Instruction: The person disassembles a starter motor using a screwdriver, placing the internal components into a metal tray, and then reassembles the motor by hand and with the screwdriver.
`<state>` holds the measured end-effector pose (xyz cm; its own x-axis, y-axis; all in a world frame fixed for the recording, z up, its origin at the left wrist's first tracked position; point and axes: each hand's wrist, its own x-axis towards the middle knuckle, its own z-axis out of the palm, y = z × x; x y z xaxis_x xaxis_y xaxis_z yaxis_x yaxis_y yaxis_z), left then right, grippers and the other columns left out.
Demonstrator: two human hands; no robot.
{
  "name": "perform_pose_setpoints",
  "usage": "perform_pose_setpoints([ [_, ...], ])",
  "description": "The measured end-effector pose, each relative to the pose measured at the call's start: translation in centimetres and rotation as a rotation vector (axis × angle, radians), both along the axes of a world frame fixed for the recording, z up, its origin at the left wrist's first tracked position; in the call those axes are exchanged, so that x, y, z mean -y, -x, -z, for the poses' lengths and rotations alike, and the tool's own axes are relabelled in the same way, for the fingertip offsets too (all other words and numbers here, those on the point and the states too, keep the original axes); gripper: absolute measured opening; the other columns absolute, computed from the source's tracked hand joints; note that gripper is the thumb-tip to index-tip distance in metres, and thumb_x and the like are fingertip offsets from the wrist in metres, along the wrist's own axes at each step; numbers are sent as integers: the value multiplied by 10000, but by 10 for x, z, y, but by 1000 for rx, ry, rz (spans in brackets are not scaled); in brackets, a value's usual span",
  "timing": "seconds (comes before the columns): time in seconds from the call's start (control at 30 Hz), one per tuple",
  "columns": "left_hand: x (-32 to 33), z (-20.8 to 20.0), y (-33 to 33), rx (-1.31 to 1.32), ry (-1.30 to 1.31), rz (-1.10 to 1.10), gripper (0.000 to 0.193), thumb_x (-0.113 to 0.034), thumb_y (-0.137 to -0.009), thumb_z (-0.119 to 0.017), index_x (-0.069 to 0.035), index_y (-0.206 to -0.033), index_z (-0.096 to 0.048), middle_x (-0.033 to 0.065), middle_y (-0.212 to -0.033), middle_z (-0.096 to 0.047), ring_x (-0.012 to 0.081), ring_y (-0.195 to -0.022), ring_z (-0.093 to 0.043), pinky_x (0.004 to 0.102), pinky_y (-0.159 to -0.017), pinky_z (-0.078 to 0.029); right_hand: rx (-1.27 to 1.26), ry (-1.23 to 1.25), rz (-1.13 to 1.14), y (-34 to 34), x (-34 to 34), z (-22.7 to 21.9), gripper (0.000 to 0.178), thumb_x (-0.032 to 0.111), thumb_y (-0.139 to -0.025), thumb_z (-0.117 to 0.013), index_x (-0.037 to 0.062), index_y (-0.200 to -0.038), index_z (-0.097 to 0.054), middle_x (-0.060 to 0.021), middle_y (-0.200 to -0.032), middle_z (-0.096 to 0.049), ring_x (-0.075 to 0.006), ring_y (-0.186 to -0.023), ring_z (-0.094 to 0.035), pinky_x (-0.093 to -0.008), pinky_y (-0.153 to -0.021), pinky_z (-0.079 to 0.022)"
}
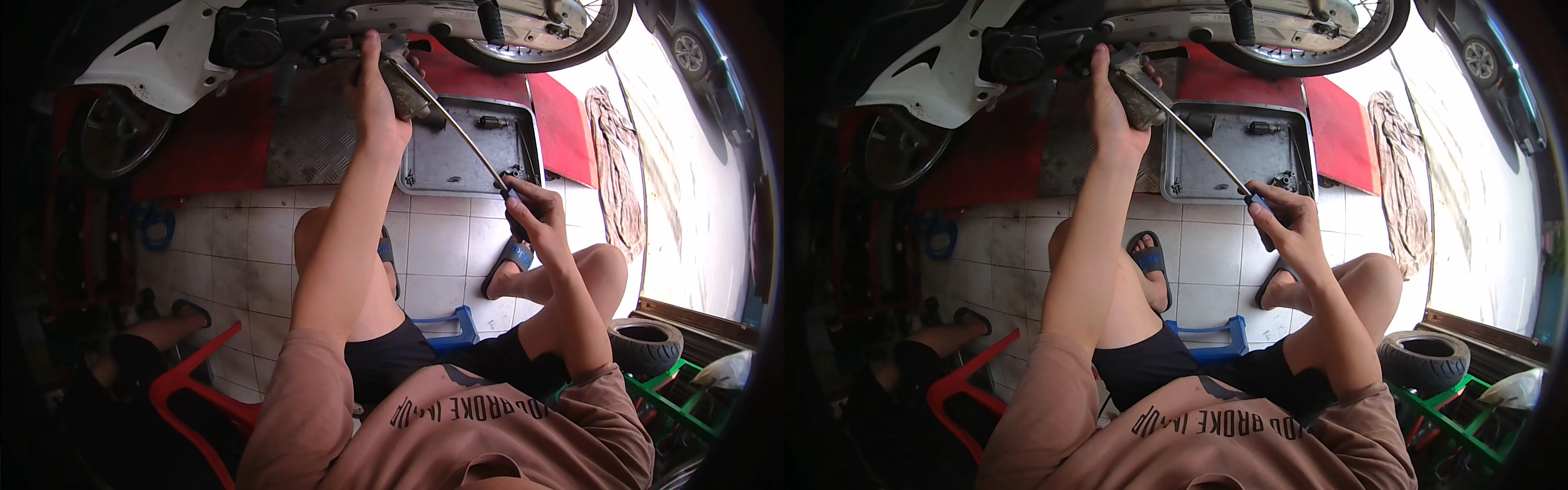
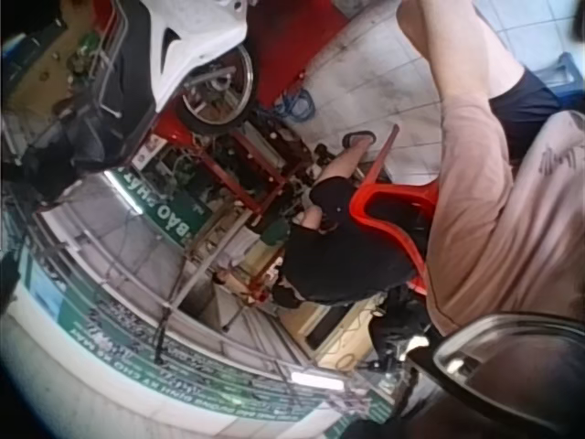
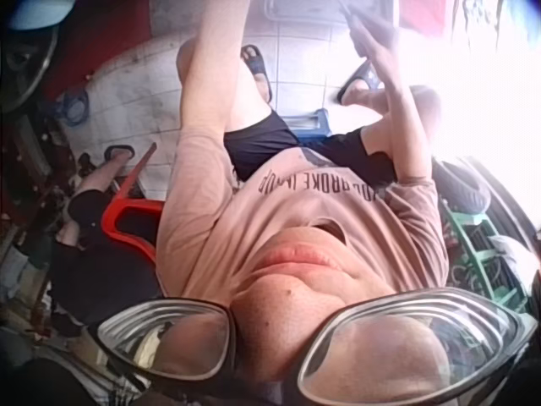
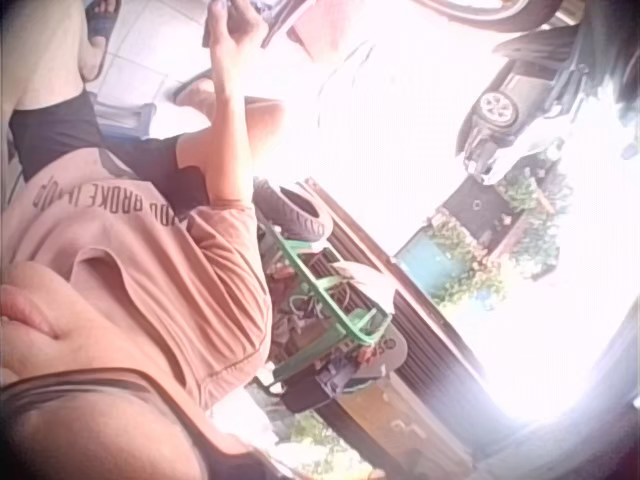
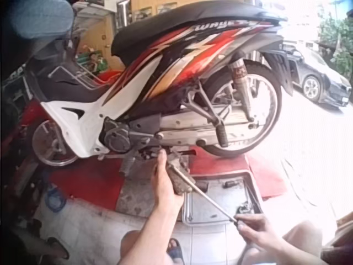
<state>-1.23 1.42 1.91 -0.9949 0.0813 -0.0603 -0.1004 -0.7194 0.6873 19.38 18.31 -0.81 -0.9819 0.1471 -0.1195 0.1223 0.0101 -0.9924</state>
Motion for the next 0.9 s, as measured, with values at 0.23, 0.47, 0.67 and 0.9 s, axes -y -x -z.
perform_pose_setpoints([
  [0.23, 2, 1, -6, -20, 11, -64, 392, -415, -898, -640, -63, -1061, -584, 87, -801, -627, 183, -671, -615, 350, -604, -538, -49, -158, 44, 2, 1, 3, 318, 133, -889, -674, -39, -1155, -646, 8, -615, -533, -24, -528, -441, -204, -468, -330],
  [0.47, 2, -1, -12, 48, 13, -176, 366, -370, -895, -653, -60, -1081, -592, 82, -781, -623, 184, -638, -612, 353, -579, -535, -188, -485, 84, 5, 6, -3, 297, 123, -850, -694, -49, -1091, -673, -35, -659, -593, -39, -587, -490, -205, -530, -395],
  [0.67, 6, 0, -11, -15, 39, -193, 328, -330, -893, -664, -53, -1057, -603, 77, -776, -624, 184, -637, -618, 354, -579, -542, 39, -69, -50, 2, -3, -6, 262, 109, -853, -678, -57, -1056, -670, -27, -609, -556, -69, -543, -490, -237, -500, -387],
  [0.9, -1, 11, -12, 170, 197, -422, 563, -292, -772, -813, -30, -1173, -515, 83, -1038, -609, 197, -895, -619, 330, -773, -533, -460, -927, 300, 6, 13, -3, 228, 52, -737, -754, -28, -941, -689, -97, -679, -598, -197, -521, -536, -283, -512, -422],
])
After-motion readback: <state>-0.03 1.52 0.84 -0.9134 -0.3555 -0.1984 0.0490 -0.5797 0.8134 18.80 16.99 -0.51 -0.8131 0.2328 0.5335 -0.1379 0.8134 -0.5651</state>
